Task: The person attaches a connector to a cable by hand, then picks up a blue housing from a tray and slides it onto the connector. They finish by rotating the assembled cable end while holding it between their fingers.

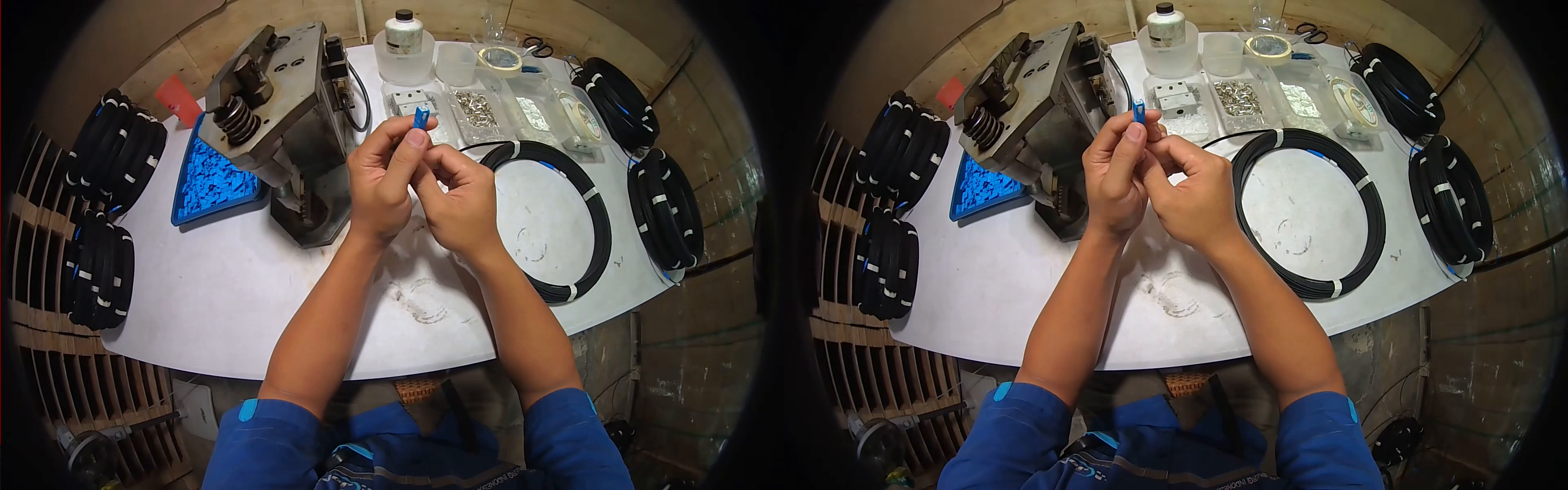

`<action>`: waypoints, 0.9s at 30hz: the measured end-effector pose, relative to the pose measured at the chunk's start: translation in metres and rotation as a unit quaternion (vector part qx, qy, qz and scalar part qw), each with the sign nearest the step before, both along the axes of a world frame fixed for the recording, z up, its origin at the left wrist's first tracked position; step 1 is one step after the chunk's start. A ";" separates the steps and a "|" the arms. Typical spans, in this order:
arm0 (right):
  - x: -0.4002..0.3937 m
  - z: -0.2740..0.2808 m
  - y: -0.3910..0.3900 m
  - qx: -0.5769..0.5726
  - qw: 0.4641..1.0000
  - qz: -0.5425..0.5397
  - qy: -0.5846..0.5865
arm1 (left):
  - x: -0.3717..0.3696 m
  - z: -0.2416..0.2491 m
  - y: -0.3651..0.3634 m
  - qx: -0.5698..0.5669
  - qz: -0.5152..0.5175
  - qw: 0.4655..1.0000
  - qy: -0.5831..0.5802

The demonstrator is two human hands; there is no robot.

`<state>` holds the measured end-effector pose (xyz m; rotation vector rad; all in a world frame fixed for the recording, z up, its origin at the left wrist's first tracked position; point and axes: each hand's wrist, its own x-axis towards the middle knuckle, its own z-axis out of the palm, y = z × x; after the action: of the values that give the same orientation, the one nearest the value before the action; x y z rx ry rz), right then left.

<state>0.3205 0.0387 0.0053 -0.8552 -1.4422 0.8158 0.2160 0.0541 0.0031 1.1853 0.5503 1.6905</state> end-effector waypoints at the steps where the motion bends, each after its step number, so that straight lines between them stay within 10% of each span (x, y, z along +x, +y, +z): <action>1: 0.000 0.000 0.000 0.000 1.000 0.000 0.000 | 0.000 0.001 0.000 0.005 0.002 1.000 0.001; 27: 0.003 -0.003 0.002 0.009 1.000 0.007 0.007 | -0.001 0.006 -0.003 -0.026 -0.039 0.998 -0.046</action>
<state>0.3233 0.0411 0.0023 -0.8247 -1.4424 0.8176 0.2146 0.0514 0.0088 1.0724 0.4833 1.6453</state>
